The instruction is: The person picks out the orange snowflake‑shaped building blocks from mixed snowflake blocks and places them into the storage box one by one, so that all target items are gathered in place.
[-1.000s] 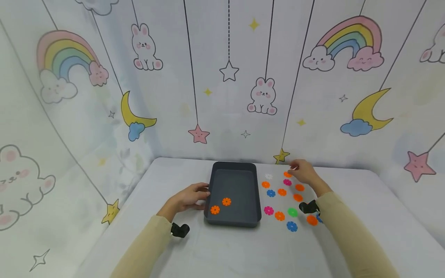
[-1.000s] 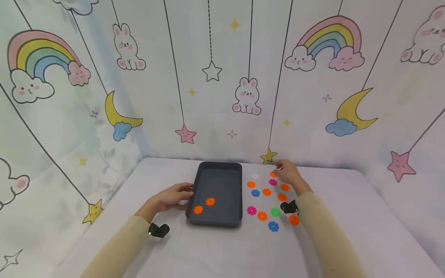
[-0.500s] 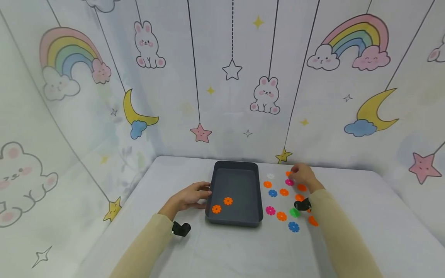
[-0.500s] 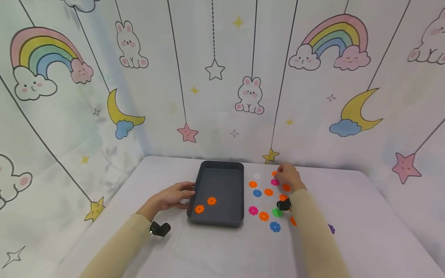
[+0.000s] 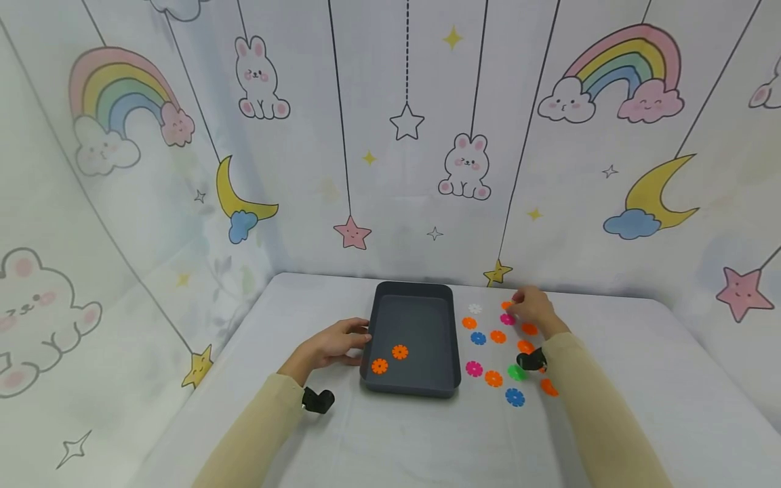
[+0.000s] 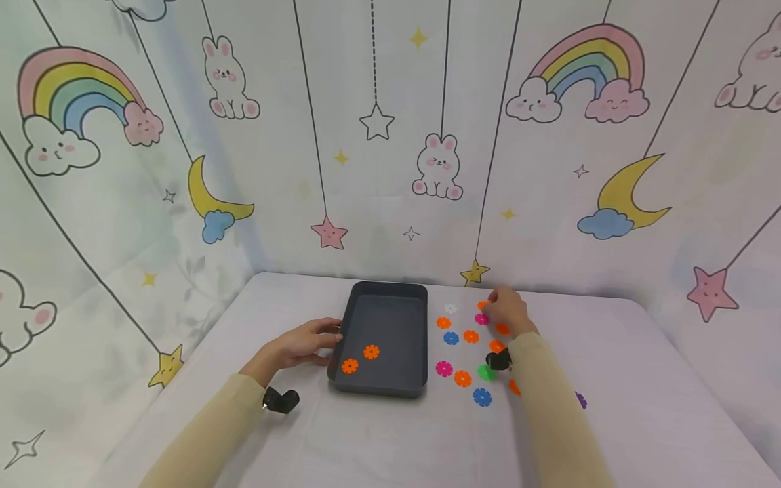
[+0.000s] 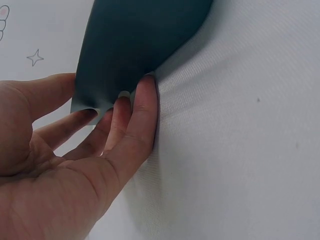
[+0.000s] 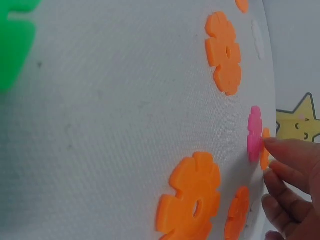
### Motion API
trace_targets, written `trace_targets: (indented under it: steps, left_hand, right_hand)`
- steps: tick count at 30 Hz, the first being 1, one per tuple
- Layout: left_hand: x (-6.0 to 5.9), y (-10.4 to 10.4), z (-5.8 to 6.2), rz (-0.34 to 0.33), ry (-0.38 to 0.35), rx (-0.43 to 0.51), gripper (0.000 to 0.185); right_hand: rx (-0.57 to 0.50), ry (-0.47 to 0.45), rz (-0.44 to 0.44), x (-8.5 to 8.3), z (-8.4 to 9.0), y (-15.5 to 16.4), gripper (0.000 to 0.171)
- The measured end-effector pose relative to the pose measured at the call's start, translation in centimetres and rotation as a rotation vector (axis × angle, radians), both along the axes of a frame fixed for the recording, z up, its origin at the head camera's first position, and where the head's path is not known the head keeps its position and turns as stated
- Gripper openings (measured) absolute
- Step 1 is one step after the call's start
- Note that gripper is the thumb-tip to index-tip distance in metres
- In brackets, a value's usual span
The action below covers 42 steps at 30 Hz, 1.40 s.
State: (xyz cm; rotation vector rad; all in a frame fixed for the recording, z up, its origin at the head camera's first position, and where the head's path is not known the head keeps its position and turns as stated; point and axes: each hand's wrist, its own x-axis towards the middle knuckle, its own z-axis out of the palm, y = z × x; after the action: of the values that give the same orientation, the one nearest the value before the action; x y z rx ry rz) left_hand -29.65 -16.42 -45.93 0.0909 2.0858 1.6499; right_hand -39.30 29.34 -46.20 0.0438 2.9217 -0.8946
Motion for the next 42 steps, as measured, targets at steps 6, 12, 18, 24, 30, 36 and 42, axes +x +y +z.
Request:
trace_targets:
  steps: [6,12,18,24,30,36,42]
  left_hand:
    - [0.0,0.0,-0.1,0.0,0.001,-0.007,0.056]
    - [0.0,0.0,0.0,0.001,-0.007,-0.012,0.056]
    - [0.1,0.1,0.2,-0.003,0.004,-0.024,0.056]
    - [0.2,0.1,0.1,-0.004,0.005,-0.015,0.056]
    - [0.2,0.0,0.2,0.002,0.009,-0.005,0.056]
    - [0.2,0.1,0.2,0.005,0.003,-0.012,0.055]
    - [0.2,0.1,0.1,0.006,-0.008,-0.016,0.055]
  right_hand:
    - [-0.006,-0.035,-0.01,0.0,0.0,-0.1,0.04]
    - [-0.021,-0.025,-0.01,-0.2,0.0,0.1,0.041]
    - [-0.062,0.062,0.008,0.2,0.3,0.2,0.031]
    - [-0.084,0.111,0.04,1.3,1.6,-0.3,0.028]
    - [-0.164,0.149,0.099,2.9,3.2,-1.0,0.026]
    - [-0.202,0.136,0.14,5.1,4.2,-2.1,0.027]
    - [-0.215,0.16,0.184,7.0,5.1,-3.4,0.022]
